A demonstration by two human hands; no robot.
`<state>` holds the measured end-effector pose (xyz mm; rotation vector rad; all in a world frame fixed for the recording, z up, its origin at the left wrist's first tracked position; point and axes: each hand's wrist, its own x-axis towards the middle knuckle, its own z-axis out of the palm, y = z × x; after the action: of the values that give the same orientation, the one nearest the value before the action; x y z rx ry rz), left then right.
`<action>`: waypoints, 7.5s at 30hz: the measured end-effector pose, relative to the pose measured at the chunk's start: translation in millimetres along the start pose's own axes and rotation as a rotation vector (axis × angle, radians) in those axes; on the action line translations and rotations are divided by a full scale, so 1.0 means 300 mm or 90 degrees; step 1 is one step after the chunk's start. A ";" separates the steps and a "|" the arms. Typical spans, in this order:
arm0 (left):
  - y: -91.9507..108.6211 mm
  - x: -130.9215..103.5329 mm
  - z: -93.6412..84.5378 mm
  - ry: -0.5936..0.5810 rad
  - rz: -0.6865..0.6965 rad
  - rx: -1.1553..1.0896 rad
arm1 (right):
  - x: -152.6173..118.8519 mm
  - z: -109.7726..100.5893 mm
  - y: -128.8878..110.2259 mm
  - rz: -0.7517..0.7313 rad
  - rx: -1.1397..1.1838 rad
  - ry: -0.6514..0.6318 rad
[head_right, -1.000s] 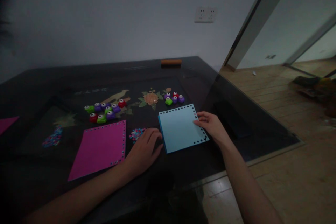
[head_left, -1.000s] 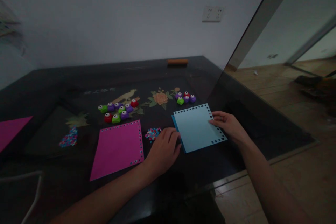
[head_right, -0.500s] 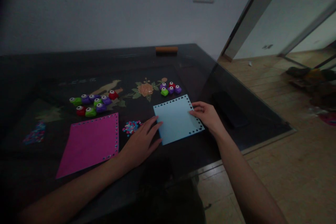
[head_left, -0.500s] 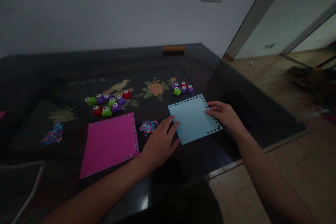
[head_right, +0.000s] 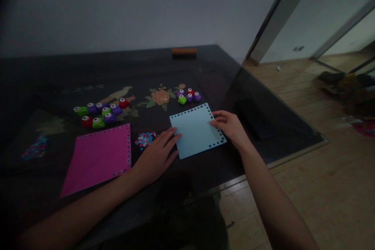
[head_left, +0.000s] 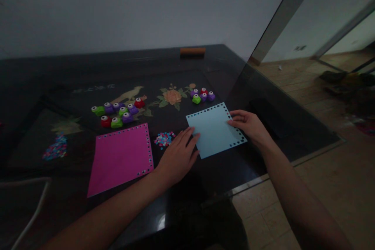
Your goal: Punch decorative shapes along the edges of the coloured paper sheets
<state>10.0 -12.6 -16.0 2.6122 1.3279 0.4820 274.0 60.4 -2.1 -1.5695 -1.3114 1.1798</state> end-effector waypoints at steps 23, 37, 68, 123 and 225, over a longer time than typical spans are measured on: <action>-0.001 0.001 0.003 0.001 -0.001 -0.002 | 0.007 -0.017 0.011 -0.156 -0.149 0.060; 0.001 -0.001 0.000 -0.010 -0.002 0.004 | 0.001 -0.012 0.003 -0.151 -0.123 0.047; -0.003 -0.001 0.006 0.005 0.014 0.011 | 0.007 -0.022 0.017 -0.169 -0.159 0.044; -0.510 -0.329 -0.388 -0.001 -0.228 -0.024 | -0.070 0.406 -0.256 -0.483 -0.392 -0.150; -0.567 -0.381 -0.399 -0.086 -0.407 0.004 | 0.176 0.574 -0.443 -0.207 -0.029 -0.299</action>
<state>-224.2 -4.2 21.8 2.0047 1.9769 0.1911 73.9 135.5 64.9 -1.0818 -1.8260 1.3570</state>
